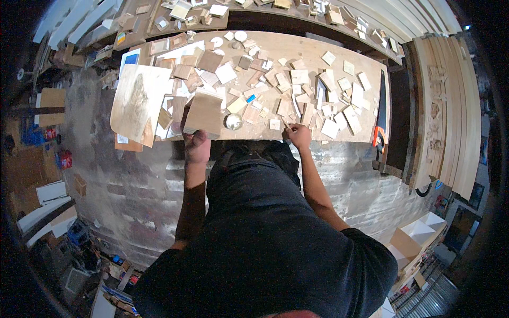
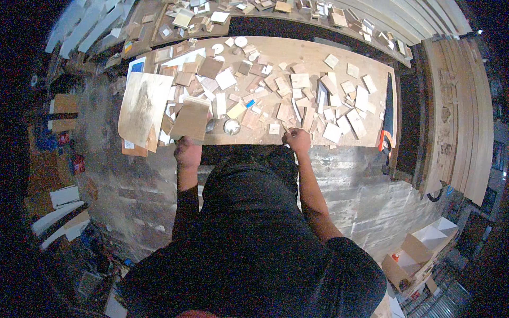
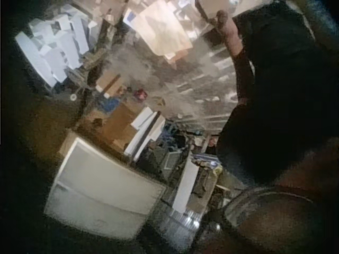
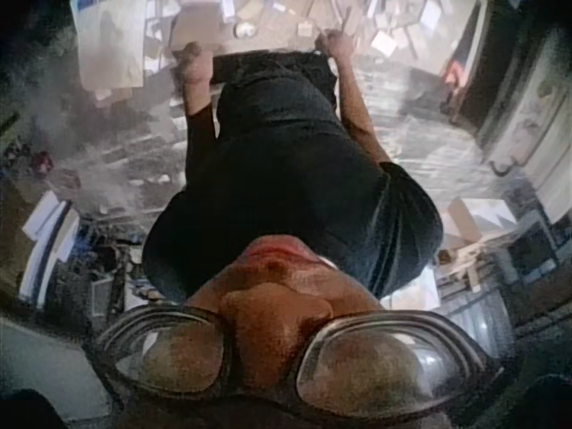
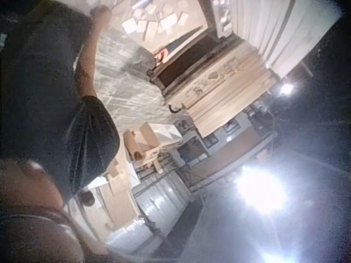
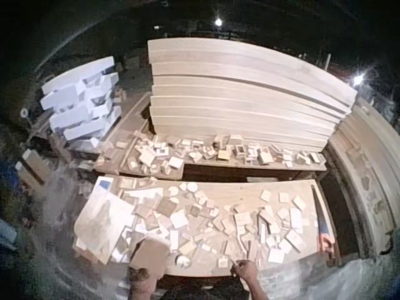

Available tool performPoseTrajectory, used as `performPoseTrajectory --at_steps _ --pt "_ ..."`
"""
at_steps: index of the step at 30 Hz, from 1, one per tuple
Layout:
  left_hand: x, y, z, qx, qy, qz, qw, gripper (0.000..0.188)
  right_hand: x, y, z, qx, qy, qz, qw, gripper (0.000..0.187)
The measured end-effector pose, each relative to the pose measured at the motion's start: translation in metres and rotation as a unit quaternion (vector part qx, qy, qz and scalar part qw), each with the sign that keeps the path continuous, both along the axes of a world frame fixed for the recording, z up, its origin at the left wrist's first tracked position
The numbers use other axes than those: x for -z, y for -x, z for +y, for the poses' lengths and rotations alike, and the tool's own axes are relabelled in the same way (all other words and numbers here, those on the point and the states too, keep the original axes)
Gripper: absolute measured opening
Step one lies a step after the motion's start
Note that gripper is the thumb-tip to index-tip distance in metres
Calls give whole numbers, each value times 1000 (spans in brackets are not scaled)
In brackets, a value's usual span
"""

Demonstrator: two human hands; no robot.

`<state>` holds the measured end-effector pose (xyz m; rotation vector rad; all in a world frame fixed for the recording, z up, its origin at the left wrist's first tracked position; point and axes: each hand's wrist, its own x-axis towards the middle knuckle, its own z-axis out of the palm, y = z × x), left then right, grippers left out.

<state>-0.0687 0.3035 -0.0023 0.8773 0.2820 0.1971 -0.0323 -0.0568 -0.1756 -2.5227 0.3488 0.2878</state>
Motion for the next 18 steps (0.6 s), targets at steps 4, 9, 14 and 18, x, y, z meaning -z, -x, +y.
performPoseTrajectory --at_steps 4,9,14,18 --pt "79 19 20 -34 -81 64 994 87 -17 2 -15 8 -77 -22 997 24" --pt "84 18 14 -18 -67 18 997 87 -11 7 -33 39 -96 -8 995 20" --pt "12 11 -25 -23 40 -27 999 92 -9 3 -47 0 -114 1 994 21" --pt "-26 6 -55 -35 98 -104 989 88 -9 -10 -57 -11 -114 20 993 26"
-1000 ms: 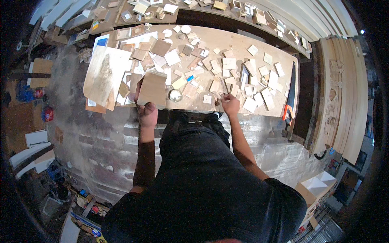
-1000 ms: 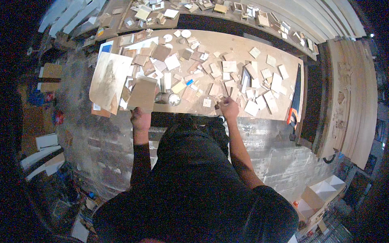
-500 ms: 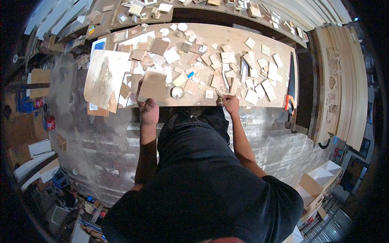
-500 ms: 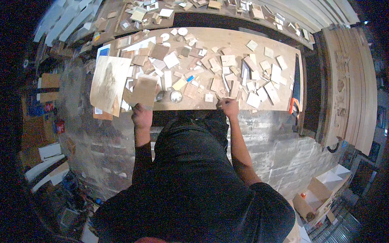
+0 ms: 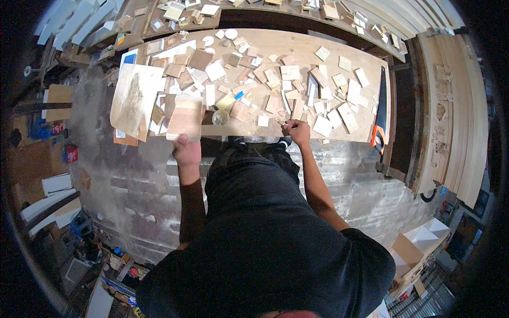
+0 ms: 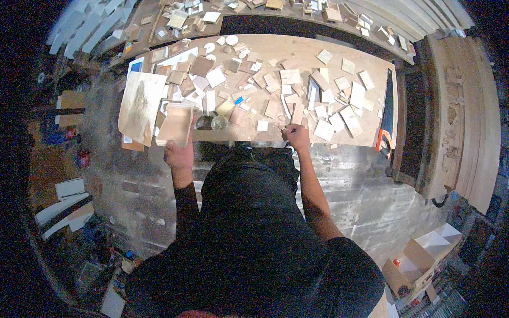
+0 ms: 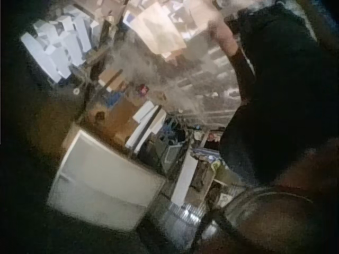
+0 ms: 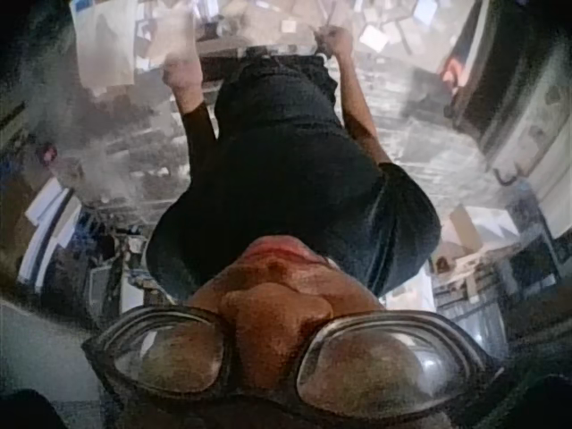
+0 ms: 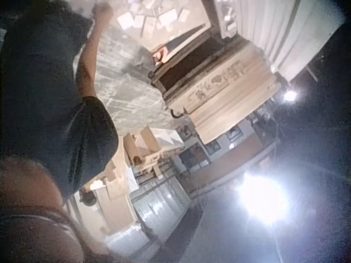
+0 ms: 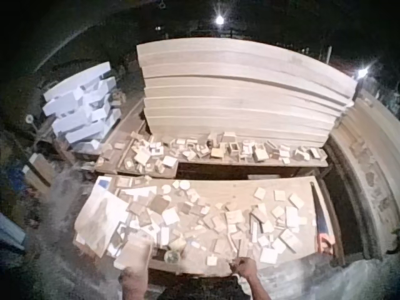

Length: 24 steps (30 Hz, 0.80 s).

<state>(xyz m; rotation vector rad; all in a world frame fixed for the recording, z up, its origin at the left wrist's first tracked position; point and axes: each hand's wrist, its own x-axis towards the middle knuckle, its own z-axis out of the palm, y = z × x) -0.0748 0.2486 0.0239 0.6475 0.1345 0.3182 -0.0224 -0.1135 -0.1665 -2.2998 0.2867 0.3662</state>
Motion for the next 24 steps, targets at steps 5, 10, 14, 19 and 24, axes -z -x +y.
performPoseTrajectory --at_steps 5,10,14,19,24 --pt "3 10 -23 -120 -260 93 954 97 -5 -16 -7 -69 107 -31 991 27" --pt "-51 12 -38 -165 -320 65 931 102 -37 -30 17 -61 184 -74 978 20" --pt "-45 28 -13 -197 -302 78 929 101 -28 -52 46 -99 208 -84 970 19" --pt "-33 39 29 -195 -303 76 930 103 -16 -99 124 -241 116 -155 951 18" --pt "-8 60 70 -195 -406 107 886 107 -33 -135 235 -237 83 -87 964 21"
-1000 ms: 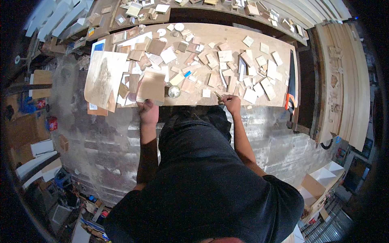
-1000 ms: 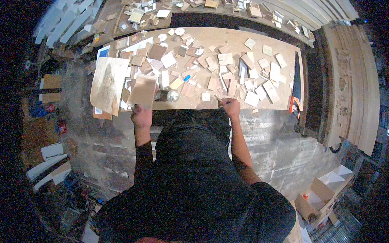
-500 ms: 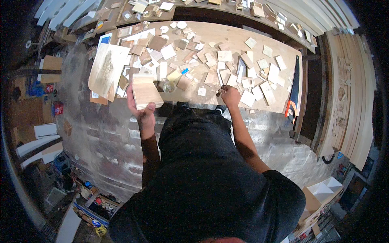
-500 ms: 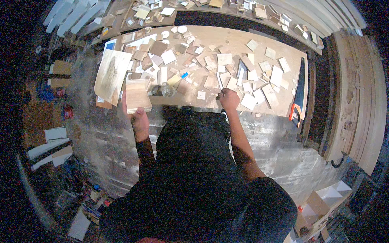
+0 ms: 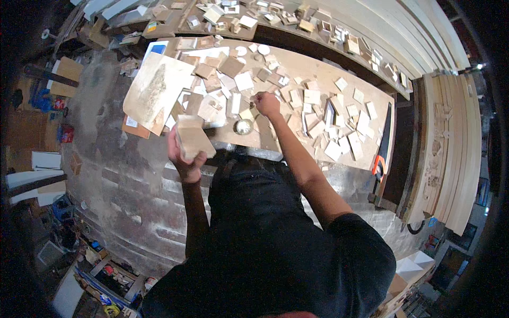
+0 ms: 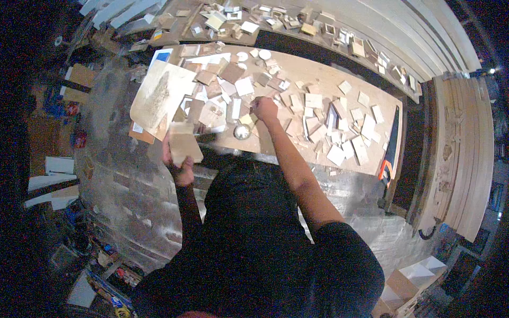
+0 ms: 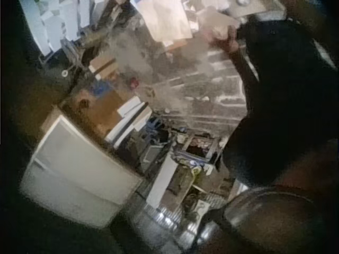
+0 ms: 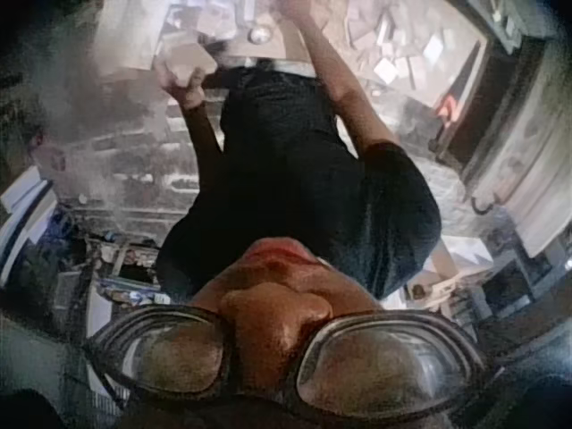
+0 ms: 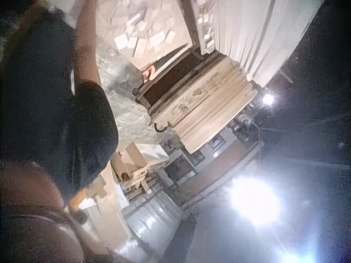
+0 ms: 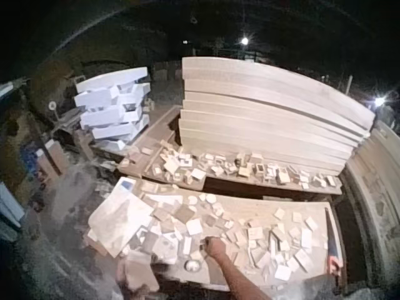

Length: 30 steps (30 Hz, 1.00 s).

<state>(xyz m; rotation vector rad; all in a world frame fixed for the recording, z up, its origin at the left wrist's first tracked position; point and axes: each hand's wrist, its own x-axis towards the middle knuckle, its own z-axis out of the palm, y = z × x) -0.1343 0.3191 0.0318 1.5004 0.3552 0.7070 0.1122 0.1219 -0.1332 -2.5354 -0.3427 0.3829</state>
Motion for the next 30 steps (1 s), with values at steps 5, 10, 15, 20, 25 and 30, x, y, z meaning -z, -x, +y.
performPoseTrajectory --at_steps 5,10,15,20,25,30 --pt "29 22 14 -7 -73 -13 997 88 44 -18 39 -24 105 0 994 20" --pt "-1 25 11 -9 21 32 999 82 30 -29 43 -106 121 65 985 30" --pt "-8 5 24 12 -48 40 998 96 25 -30 23 1 58 56 997 38" --pt "-26 -23 8 53 54 9 997 100 6 -35 -10 86 -194 69 975 34" --pt "-36 -58 -2 128 95 -65 985 88 -118 22 -28 107 -580 188 785 32" --pt "-48 -98 -17 198 98 -51 974 98 -227 88 -37 86 -570 204 791 36"
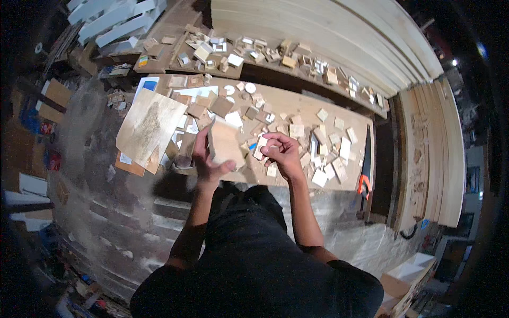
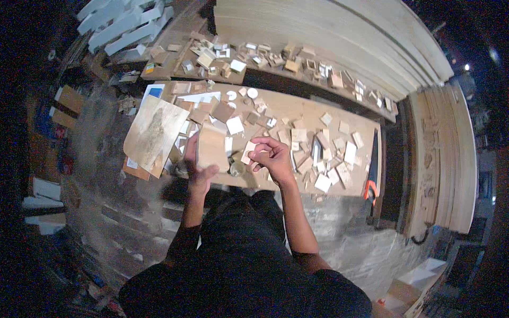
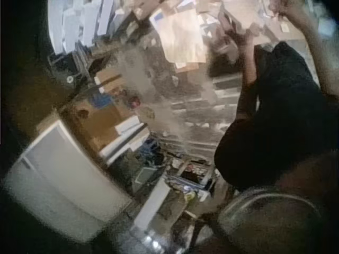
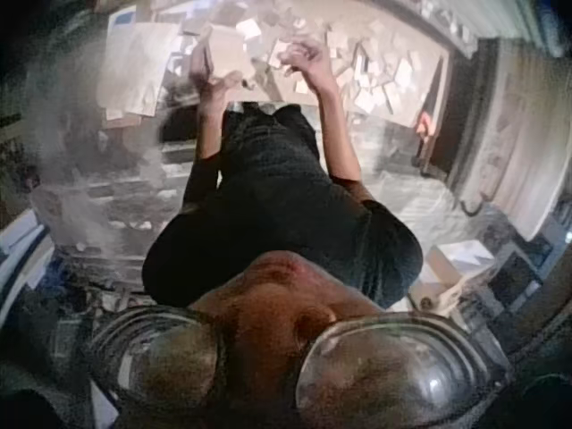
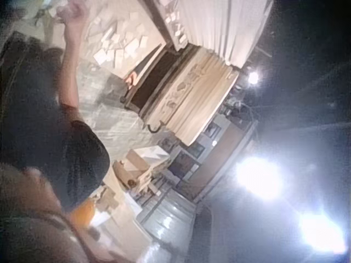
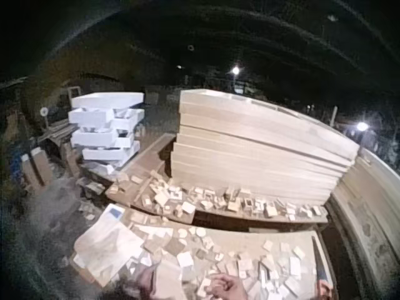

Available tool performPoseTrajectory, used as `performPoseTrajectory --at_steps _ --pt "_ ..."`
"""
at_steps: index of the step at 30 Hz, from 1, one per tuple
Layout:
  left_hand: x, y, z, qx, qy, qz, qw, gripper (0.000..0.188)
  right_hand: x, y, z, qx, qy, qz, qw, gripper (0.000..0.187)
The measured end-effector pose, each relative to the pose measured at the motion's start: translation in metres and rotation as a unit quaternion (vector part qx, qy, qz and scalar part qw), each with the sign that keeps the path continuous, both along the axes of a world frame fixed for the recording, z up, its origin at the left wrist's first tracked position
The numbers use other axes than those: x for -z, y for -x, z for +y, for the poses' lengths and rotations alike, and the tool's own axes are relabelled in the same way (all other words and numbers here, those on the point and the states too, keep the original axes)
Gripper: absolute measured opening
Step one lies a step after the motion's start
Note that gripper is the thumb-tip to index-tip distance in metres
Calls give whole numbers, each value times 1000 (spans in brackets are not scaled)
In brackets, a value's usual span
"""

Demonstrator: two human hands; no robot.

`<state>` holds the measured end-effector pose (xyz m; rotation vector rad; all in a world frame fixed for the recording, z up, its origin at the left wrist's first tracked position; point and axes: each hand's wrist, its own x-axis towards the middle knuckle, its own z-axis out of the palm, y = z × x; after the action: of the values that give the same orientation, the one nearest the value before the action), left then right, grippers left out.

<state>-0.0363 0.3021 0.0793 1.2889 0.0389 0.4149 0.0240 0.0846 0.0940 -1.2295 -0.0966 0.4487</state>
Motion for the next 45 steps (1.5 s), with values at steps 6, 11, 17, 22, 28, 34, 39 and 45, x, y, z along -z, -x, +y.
performPoseTrajectory --at_steps 6,11,17,22,28,34,39,45 --pt "0 -19 -43 92 246 6 965 85 -26 47 13 112 40 -9 993 38" --pt "-7 -8 -53 75 243 17 967 92 -16 53 10 114 10 5 993 40" --pt "-17 0 -42 50 222 -11 974 99 -18 50 25 57 -32 67 996 39" --pt "-21 3 -38 33 136 -41 989 102 -15 50 29 24 -29 79 996 33" --pt "-24 2 -58 23 133 -43 990 105 -17 43 17 58 -4 20 998 24" --pt "-21 -2 -82 -1 45 -44 998 109 -25 39 -22 43 22 56 997 20" --pt "-15 -13 -113 10 -33 -33 999 115 -17 23 -51 27 4 92 995 18" --pt "-12 -27 -165 12 36 -31 999 97 -20 3 -97 25 -12 107 994 19"
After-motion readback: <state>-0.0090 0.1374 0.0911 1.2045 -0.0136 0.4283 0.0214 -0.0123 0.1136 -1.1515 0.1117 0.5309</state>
